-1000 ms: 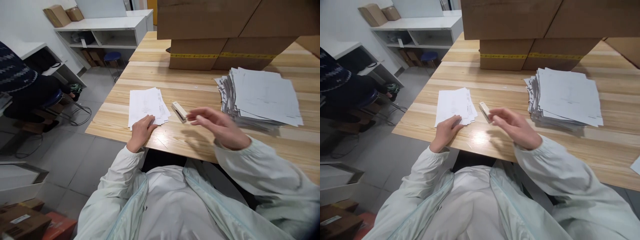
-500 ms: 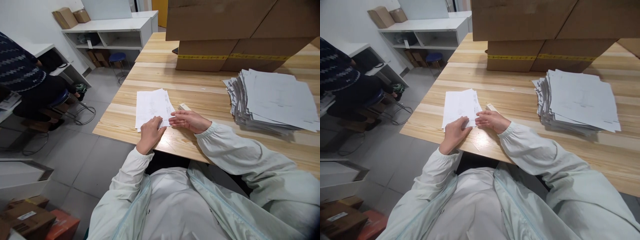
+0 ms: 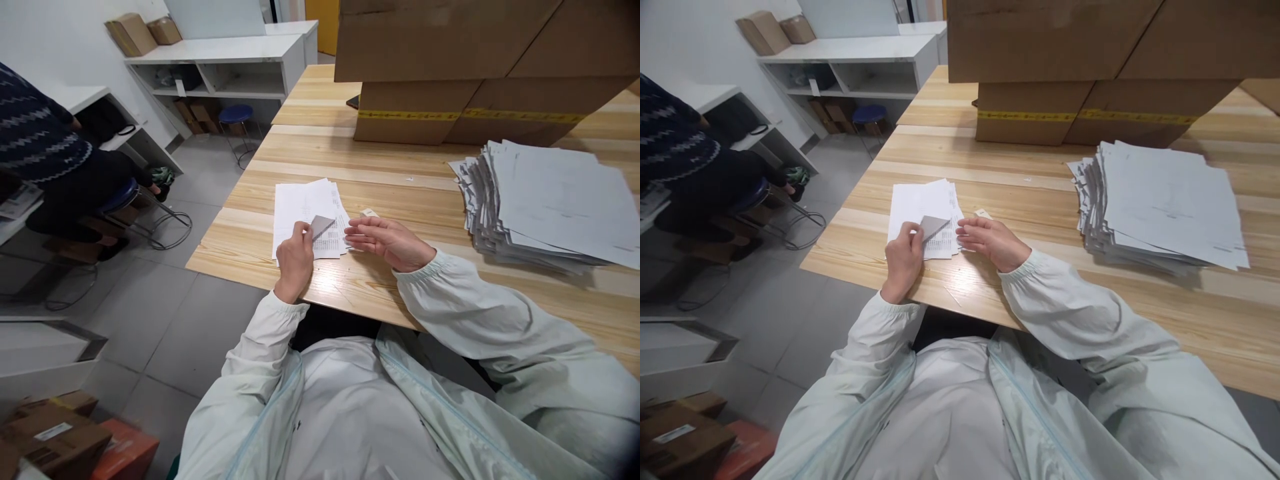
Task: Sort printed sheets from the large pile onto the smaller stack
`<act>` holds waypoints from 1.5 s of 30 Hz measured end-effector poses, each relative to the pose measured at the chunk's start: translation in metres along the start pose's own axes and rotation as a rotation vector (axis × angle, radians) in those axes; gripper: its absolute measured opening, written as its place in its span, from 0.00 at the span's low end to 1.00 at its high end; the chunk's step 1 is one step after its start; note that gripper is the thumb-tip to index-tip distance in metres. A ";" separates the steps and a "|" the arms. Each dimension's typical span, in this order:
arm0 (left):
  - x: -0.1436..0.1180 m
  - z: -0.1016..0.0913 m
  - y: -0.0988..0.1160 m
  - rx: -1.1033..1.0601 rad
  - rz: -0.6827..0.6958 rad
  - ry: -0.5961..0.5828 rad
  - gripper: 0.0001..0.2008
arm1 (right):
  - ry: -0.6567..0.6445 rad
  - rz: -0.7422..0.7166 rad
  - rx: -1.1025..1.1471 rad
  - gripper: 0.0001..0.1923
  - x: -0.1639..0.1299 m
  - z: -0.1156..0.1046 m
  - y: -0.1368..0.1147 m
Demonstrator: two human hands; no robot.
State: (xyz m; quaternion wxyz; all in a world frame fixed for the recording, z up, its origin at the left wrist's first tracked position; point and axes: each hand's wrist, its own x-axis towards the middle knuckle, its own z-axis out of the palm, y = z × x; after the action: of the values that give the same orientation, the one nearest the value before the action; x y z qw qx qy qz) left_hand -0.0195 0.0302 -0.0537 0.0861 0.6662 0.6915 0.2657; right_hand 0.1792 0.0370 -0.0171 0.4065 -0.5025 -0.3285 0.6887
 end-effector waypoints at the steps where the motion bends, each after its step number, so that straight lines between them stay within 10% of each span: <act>1: 0.000 0.001 -0.001 -0.031 -0.004 0.048 0.17 | 0.015 0.003 -0.009 0.05 0.000 -0.001 0.001; 5: 0.000 0.003 -0.007 -0.072 0.080 0.113 0.26 | -0.003 0.051 -0.030 0.05 0.003 -0.002 0.006; 17: -0.018 -0.008 -0.008 -0.080 0.238 -0.229 0.24 | -0.060 0.021 -0.033 0.05 -0.004 -0.001 0.004; 45: -0.018 -0.001 -0.018 -0.569 -0.070 -0.008 0.14 | -0.031 -0.095 -0.123 0.06 0.019 0.029 0.016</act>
State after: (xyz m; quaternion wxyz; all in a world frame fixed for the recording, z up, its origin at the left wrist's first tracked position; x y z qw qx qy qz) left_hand -0.0339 0.0129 -0.0656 0.2815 0.5921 0.6114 0.4431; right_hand 0.1443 0.0448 -0.0310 0.4019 -0.4997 -0.4000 0.6548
